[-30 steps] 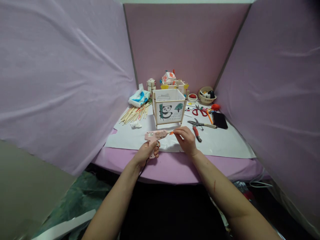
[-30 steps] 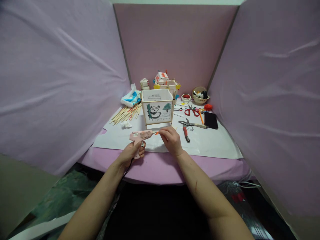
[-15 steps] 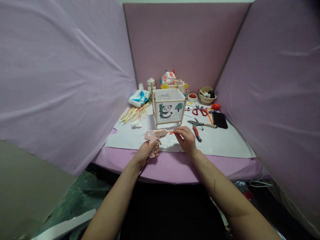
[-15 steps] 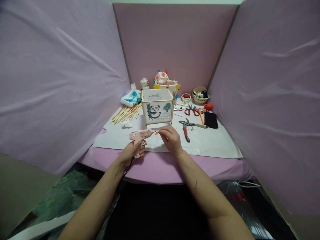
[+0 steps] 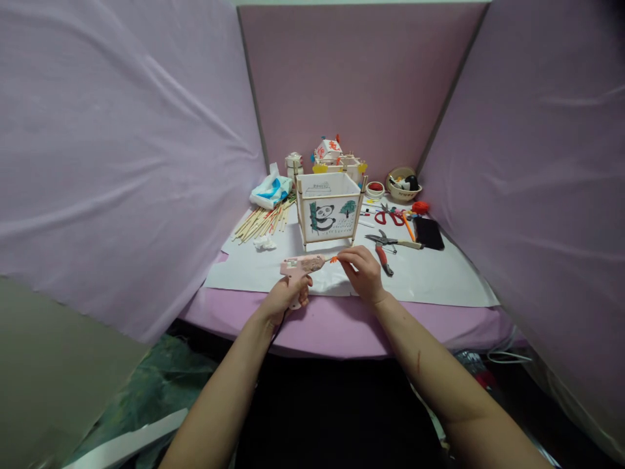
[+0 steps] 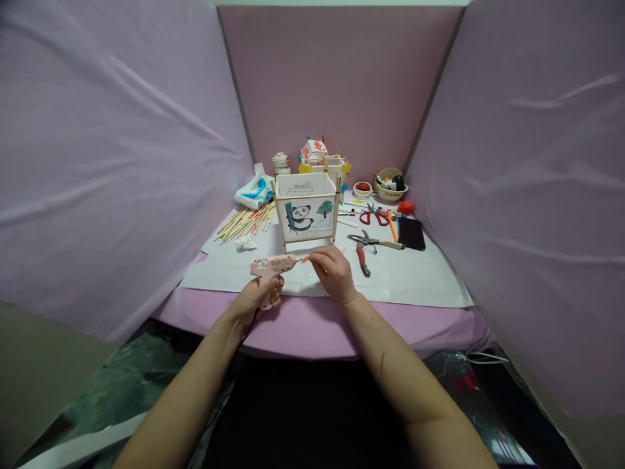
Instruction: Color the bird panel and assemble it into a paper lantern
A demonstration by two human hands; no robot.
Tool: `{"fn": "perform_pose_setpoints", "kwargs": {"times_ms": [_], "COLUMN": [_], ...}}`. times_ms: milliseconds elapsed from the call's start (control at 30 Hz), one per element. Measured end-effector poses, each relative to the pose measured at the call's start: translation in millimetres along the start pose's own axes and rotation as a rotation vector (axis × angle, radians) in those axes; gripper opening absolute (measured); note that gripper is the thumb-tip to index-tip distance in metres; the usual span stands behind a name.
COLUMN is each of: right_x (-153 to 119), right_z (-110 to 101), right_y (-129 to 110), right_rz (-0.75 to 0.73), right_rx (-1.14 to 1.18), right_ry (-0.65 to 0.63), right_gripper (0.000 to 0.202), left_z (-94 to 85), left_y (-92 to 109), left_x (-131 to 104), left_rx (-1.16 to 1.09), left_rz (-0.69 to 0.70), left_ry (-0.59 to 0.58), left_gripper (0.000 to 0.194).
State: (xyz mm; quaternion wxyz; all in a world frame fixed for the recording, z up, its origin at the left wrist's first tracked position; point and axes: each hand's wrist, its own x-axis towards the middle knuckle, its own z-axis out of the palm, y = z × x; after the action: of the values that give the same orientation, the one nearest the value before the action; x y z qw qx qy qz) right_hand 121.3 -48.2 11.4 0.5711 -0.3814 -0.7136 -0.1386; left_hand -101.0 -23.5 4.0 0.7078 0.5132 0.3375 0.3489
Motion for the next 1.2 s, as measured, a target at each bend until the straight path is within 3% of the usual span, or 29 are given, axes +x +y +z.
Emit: {"fn": "perform_pose_setpoints", "kwargs": {"times_ms": [1200], "right_x": [-0.3], "right_z": [1.0], "right_y": [-1.5], "right_rz": [0.015], "right_rx": [0.001], "right_ry": [-0.026], "right_gripper": [0.016], "left_z": [-1.1], "left_y": [-4.0], "left_x": [3.9], "left_rx": [0.199], "left_rz": [0.038], "left_ry": [0.096], "left_gripper": [0.039]}}
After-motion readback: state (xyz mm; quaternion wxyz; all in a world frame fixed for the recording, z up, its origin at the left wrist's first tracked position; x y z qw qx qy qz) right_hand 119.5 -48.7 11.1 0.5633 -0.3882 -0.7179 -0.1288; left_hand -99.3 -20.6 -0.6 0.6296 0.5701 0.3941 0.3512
